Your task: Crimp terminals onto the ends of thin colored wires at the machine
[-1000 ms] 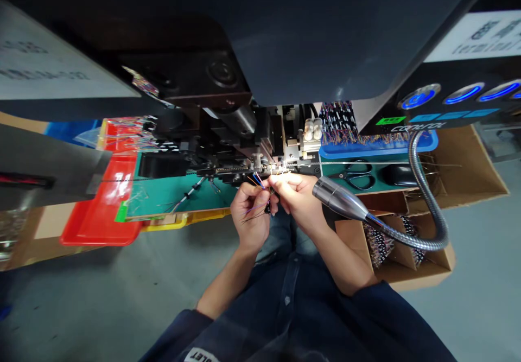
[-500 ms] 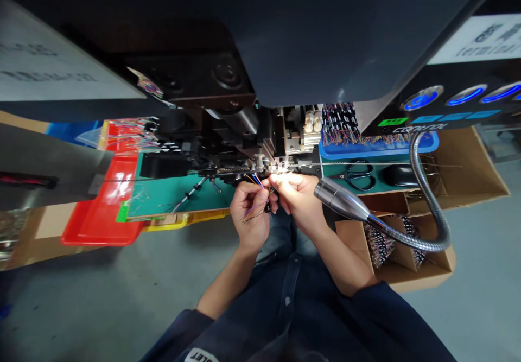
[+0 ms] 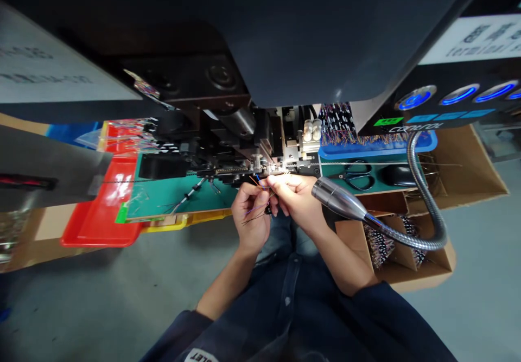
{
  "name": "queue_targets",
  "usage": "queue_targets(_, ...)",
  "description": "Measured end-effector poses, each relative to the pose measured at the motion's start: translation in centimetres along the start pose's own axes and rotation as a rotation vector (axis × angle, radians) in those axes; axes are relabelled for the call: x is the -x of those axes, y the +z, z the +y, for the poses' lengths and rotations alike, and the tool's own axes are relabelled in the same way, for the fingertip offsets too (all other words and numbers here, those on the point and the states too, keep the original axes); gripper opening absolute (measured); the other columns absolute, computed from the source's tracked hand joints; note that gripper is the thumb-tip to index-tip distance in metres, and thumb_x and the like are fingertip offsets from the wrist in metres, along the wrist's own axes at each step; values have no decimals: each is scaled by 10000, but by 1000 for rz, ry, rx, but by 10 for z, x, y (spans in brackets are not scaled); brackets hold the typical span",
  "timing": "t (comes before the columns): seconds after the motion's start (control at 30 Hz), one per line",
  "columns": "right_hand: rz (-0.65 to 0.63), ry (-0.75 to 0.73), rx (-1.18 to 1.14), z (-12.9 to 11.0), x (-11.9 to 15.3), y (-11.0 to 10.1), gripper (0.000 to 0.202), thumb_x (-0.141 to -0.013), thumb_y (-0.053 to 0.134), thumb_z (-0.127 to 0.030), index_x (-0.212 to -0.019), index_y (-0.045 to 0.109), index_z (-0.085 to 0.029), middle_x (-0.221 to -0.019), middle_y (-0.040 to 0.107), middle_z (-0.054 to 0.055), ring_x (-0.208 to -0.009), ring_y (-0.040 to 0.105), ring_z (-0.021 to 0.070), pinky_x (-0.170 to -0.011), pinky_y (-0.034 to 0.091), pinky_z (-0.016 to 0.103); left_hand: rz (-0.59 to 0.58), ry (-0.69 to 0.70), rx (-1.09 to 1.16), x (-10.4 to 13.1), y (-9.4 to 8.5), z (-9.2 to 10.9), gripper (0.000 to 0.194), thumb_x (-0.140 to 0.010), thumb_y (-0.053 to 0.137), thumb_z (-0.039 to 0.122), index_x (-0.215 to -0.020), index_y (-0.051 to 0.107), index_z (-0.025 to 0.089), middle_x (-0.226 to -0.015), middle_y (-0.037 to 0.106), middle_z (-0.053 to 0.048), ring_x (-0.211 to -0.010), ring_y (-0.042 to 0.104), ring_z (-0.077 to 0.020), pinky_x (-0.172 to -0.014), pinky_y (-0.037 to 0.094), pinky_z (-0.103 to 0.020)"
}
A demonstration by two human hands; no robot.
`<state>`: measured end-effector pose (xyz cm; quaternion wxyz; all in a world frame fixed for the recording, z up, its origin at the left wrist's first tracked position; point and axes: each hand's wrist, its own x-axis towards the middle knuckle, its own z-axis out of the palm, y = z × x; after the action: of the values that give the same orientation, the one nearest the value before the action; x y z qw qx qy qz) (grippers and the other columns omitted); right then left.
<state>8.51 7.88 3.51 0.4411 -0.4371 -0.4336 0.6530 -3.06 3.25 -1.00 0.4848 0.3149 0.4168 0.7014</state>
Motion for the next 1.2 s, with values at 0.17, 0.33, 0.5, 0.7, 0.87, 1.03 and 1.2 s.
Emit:
queue_targets(0.17, 3, 28, -118, 6, -2, 2, 426, -998, 901, -608, -942, 922, -187, -522, 613, -47, -403, 524, 121, -425, 450, 276, 21, 22, 4, -2, 1, 3, 261, -1079, 899, 383, -974, 726, 218, -795, 805, 18, -580, 712, -99, -541, 561, -177)
queue_targets(0.33, 27, 43, -114, 6, -3, 2, 428, -983, 909, -615, -949, 935, -189, -521, 622, -39, -413, 525, 125, -422, 460, 280, 24, 29, 9, -3, 1, 4, 262, -1071, 908, 376, -970, 726, 217, -783, 798, 23, -570, 707, -97, -529, 553, -173)
queue_targets(0.5, 29, 38, -99, 7, -3, 2, 440, -989, 897, -617, -962, 942, -181, -524, 629, -29, -413, 515, 123, -423, 443, 278, 32, 15, -14, -3, 2, 5, 297, -1062, 917, 416, -963, 723, 215, -777, 787, 22, -572, 706, -99, -526, 547, -176)
queue_targets(0.7, 12, -35, 97, -6, 1, 0, 414, -1025, 861, -579, -965, 941, -178, -504, 625, -28, -412, 465, 110, -427, 365, 257, -2, -17, 4, -2, 1, 6, 295, -1061, 918, 414, -951, 727, 217, -735, 751, 37, -544, 674, -90, -519, 538, -177)
queue_targets(0.87, 1, -48, 65, -9, 2, 0, 387, -1028, 852, -550, -972, 949, -179, -517, 645, -18, -405, 431, 101, -413, 331, 249, -24, -46, 25, -1, 0, 4, 306, -1052, 927, 409, -932, 721, 218, -720, 744, 38, -523, 666, -97, -506, 540, -190)
queue_targets(1.03, 38, -18, -24, 3, 0, 0, 409, -1021, 872, -587, -942, 941, -192, -482, 600, -33, -381, 442, 109, -396, 290, 262, 22, -36, 2, -1, 2, 5, 354, -1042, 934, 460, -925, 710, 212, -785, 786, 16, -549, 686, -101, -515, 549, -196)
queue_targets(1.2, 55, 18, -57, 6, -1, 3, 433, -1003, 884, -614, -961, 940, -187, -507, 629, -30, -400, 512, 133, -415, 382, 286, 18, 5, 25, -3, 2, 6, 297, -1061, 918, 410, -947, 722, 217, -764, 774, 26, -549, 689, -97, -512, 534, -184)
